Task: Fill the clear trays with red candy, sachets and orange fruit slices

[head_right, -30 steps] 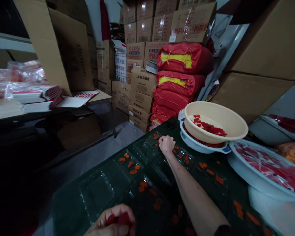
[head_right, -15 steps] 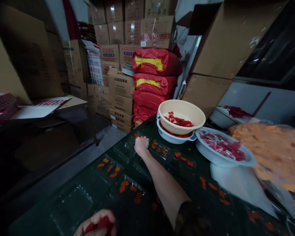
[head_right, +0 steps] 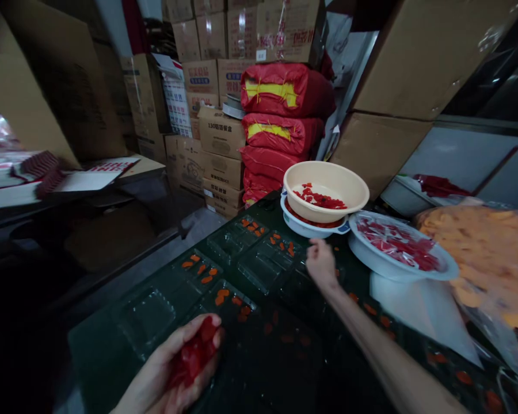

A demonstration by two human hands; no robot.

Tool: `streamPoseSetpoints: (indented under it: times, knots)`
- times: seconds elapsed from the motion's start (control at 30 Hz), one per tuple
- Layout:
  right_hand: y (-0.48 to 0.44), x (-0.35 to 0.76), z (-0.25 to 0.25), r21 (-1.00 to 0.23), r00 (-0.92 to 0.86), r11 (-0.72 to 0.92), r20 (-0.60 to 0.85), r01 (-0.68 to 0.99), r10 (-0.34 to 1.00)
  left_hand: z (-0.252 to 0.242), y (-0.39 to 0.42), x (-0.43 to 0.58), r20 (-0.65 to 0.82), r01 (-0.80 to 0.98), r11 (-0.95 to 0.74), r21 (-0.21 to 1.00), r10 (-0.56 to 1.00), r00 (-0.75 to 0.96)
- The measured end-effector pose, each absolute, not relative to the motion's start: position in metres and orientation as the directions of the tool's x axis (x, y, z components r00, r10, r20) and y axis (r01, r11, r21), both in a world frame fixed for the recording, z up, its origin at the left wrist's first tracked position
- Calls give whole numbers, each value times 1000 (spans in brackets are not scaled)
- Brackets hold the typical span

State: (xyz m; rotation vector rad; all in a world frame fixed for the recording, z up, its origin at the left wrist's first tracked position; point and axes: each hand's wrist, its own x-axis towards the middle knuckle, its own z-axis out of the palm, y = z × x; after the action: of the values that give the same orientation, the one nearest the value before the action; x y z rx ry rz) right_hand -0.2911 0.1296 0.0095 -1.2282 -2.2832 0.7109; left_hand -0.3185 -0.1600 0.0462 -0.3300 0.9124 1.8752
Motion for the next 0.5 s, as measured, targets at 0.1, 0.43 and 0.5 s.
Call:
streamPoseSetpoints:
  times: [0.1,0.43,0.5]
  knots:
    - [30,-276,3,-943,-784,-200,-331,264,525,42,-153,-309,-464,-771,-255,584,674,-574]
    - [-50,-243,9,-416,-863,-890,-502,187,53,34,-147,-282,-289,-470,-124,874,646,-706]
    - [-46,-239,7,-422,-860,-888,-507,184,62,32,-144,-280,-301,-508,-147,849,654,-693]
